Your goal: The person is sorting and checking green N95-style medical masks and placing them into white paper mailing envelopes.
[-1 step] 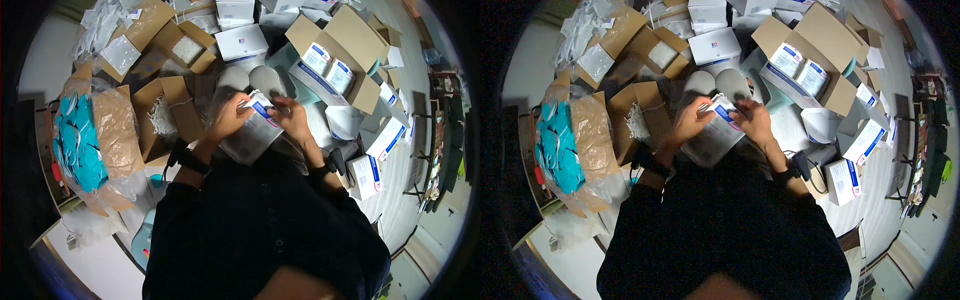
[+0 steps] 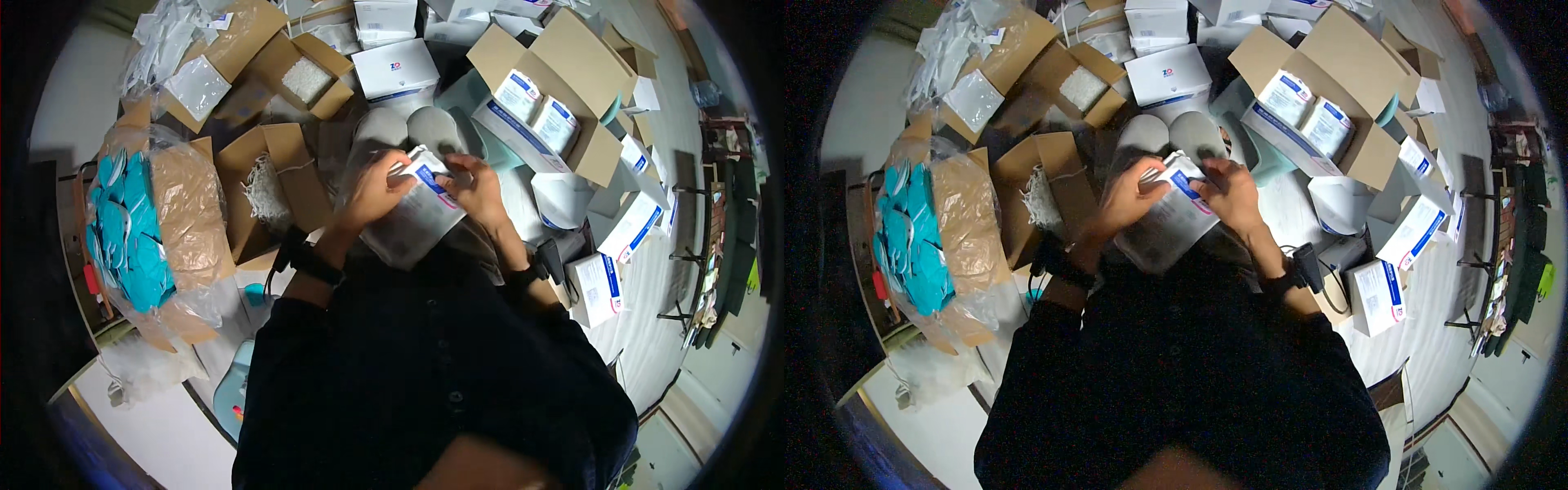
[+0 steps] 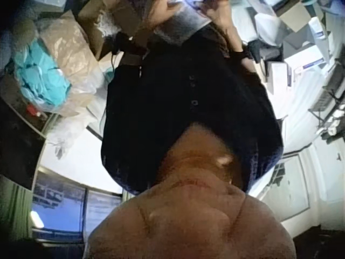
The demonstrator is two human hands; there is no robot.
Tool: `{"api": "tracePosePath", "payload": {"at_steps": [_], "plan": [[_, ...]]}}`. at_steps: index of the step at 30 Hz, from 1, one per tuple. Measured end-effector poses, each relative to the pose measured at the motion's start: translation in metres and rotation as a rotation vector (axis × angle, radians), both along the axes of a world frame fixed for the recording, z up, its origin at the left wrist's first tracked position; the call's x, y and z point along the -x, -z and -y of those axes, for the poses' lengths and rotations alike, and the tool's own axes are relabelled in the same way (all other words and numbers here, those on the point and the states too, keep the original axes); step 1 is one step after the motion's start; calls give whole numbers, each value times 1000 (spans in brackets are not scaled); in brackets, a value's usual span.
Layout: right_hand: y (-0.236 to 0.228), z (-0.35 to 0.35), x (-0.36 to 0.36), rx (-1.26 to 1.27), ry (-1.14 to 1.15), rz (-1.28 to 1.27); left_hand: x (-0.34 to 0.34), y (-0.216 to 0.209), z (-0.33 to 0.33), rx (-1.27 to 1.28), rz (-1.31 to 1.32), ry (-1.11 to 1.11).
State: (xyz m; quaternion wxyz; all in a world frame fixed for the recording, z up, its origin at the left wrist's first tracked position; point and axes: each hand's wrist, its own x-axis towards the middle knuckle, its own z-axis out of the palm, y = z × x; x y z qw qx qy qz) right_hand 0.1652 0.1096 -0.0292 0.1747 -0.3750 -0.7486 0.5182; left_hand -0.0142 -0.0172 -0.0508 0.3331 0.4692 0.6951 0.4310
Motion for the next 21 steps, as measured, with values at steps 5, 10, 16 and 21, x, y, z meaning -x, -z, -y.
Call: {"api": "tracePosePath", "payload": {"at_steps": [5,10,16,21], "plan": [[9,0,10,252,-8,-79,3,-4,3,-70,0,48],[-4,0,3,180,-126,-76,1,10,5,-107,157,-18],[-8,6,-5,481,-126,-259,4,5,5,-32,43,21],[-8,6,-8,633,-164,-254,4,-3,4,-57,180,35]]}}
